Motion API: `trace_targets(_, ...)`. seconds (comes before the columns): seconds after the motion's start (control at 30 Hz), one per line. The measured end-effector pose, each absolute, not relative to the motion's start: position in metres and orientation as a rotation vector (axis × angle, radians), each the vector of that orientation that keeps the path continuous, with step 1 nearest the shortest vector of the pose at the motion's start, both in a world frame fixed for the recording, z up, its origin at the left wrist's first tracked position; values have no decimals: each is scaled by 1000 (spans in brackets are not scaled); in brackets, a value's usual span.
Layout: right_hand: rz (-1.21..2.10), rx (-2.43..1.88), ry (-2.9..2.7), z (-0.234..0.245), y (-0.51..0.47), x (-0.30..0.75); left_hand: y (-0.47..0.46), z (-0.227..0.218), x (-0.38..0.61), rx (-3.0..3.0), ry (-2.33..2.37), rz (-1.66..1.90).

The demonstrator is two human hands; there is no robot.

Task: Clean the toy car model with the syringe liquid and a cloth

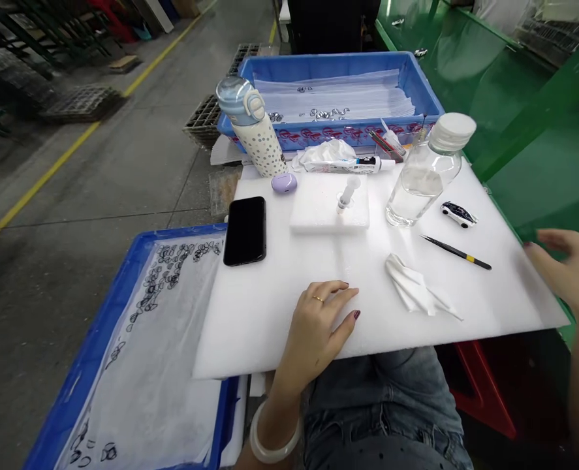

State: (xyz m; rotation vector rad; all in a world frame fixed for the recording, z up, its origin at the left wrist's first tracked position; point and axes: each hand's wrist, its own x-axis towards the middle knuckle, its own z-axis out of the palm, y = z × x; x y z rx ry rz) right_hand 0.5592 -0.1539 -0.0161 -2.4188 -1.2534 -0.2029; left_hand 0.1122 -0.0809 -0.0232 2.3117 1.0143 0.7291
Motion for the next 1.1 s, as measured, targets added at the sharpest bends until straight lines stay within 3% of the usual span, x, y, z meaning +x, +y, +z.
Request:
trace_targets(0.1, -6, -2297, -1529, -2, -95, 510, -82, -22, 111, 2291, 1028, 722)
trace_targets(0.27, -192, -2200, -1636, 9, -67, 469, -85, -22, 109, 2251, 1036, 743)
trace_targets(0.37, -205, -1888, -1774, 12, -89, 423, -84, -24, 112, 2232, 1085, 757)
trace_targets(0.47, 88, -1429, -2169, 12, -106, 358, -82, -25, 112, 2258, 1112, 733)
trace_targets(0.6, 512, -1155, -2396, 17, -95, 308, -95, -32, 110, 2263, 1076, 738)
trace_targets(0.67, 648, -1211, -2234, 22, -79, 309, -109, -35, 111, 2250, 1104, 783)
trace_targets(0.8, 454, -1468, -1726, 28, -40, 322, -126, -31, 120, 2179, 1204, 774)
trace_targets(0.97, 585, -1528, -1906, 29, -5, 309, -103, -5, 116, 2257, 917, 458)
trace_targets(1.1, 619, -1587, -1988, 43, 6, 304, -88, -5, 113, 2271, 854, 539)
